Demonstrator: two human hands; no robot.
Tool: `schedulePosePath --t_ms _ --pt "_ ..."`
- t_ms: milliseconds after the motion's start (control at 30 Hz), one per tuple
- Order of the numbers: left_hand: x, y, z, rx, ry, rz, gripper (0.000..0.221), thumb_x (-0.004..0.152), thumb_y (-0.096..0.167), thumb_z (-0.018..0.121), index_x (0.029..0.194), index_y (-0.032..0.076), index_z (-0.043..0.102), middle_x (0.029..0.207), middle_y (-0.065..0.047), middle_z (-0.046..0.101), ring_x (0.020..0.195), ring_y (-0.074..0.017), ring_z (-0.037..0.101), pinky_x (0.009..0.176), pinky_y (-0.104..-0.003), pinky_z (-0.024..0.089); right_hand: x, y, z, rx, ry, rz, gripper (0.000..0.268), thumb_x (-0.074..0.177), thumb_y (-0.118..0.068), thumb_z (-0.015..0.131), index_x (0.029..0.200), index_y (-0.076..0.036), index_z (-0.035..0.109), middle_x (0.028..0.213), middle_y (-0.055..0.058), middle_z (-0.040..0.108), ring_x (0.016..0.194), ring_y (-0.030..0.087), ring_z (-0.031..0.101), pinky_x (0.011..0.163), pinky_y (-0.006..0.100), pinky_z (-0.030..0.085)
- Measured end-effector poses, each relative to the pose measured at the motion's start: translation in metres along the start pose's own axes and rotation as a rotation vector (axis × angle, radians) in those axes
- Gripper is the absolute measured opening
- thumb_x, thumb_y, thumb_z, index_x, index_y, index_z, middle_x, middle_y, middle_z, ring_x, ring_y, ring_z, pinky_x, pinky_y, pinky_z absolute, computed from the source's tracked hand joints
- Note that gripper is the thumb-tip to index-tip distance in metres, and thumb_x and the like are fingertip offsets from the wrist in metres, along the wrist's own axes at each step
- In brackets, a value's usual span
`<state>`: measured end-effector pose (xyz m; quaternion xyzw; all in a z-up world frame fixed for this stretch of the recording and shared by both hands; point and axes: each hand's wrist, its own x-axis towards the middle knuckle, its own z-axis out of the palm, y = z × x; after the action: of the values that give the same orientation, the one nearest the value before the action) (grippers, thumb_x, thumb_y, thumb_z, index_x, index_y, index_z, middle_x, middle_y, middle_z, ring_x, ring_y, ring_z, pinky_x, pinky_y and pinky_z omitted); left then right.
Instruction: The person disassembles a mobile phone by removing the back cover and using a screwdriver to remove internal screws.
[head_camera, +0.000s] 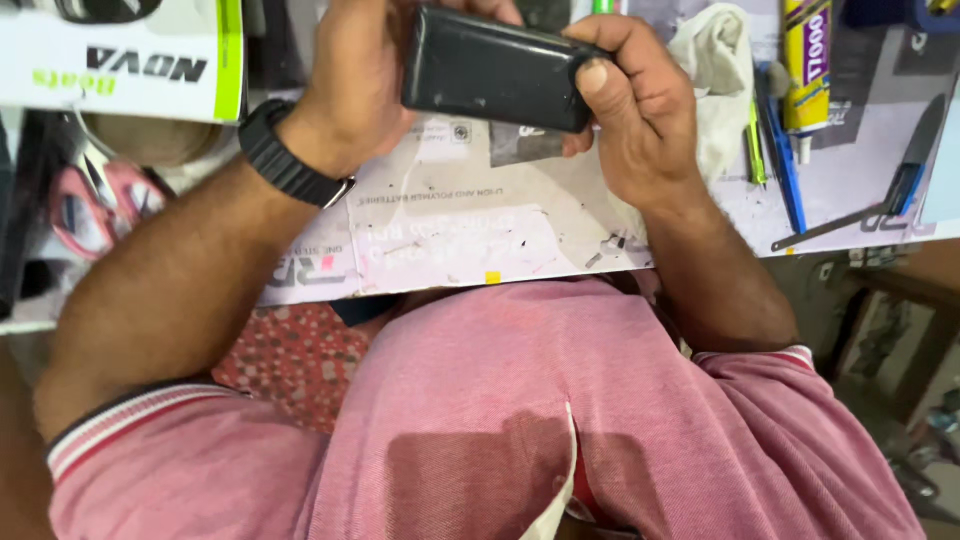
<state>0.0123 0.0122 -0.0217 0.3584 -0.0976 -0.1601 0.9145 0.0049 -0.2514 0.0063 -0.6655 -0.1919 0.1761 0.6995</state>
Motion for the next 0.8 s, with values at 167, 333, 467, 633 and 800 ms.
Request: schedulePosePath --t_ms 167,333,467,633,800 --pt "-0.002 0.004 0.013 0.423 -0.052 0.082 0.030 0.116 0.022 0.060 0.128 -0.005 0.062 0.105 -0.010 0.069 0.089 -0.0142 0.070 0.076 -0.029 0.062 0.000 -0.004 -0.006 0.029 0.091 -0.053 0.036 0.123 -0.035 0.051 0.131 0.000 0.056 0.098 0.008 0.068 0.065 0.012 0.063 0.057 0.024 0.051" --pt "0.002 0.001 0.016 0.258 -0.001 -0.038 0.019 0.110 0.008 0.056 0.121 -0.006 0.063 0.107 -0.012 0.072 0.090 -0.0167 0.075 0.078 -0.034 0.068 0.000 0.001 -0.021 0.326 0.130 -0.031 0.019 0.114 -0.009 0.050 0.121 0.004 0.062 0.101 0.013 0.070 0.070 0.021 0.063 0.061 0.036 0.055" --pt "0.001 0.001 0.011 0.284 -0.023 0.020 0.023 0.100 -0.005 0.051 0.119 -0.008 0.064 0.112 -0.013 0.071 0.096 -0.0198 0.074 0.085 -0.035 0.068 -0.002 0.002 -0.027 0.389 0.118 -0.048 0.018 0.100 0.009 0.052 0.113 0.006 0.063 0.099 0.017 0.071 0.071 0.027 0.065 0.067 0.044 0.059" --pt "0.000 -0.003 0.004 0.350 -0.054 0.054 0.027 0.096 -0.010 0.050 0.120 -0.010 0.064 0.114 -0.016 0.073 0.098 -0.0230 0.076 0.089 -0.036 0.067 -0.003 -0.002 -0.029 0.382 0.085 -0.042 0.027 0.093 0.017 0.053 0.116 0.005 0.059 0.104 0.021 0.071 0.077 0.035 0.072 0.072 0.047 0.064" --pt "-0.001 -0.003 0.006 0.341 -0.041 0.045 0.032 0.093 -0.011 0.050 0.122 -0.010 0.064 0.115 -0.015 0.072 0.101 -0.0222 0.075 0.089 -0.036 0.068 -0.002 0.000 -0.029 0.401 0.090 -0.053 0.026 0.090 0.017 0.055 0.112 0.005 0.059 0.107 0.020 0.071 0.077 0.034 0.075 0.072 0.046 0.066"
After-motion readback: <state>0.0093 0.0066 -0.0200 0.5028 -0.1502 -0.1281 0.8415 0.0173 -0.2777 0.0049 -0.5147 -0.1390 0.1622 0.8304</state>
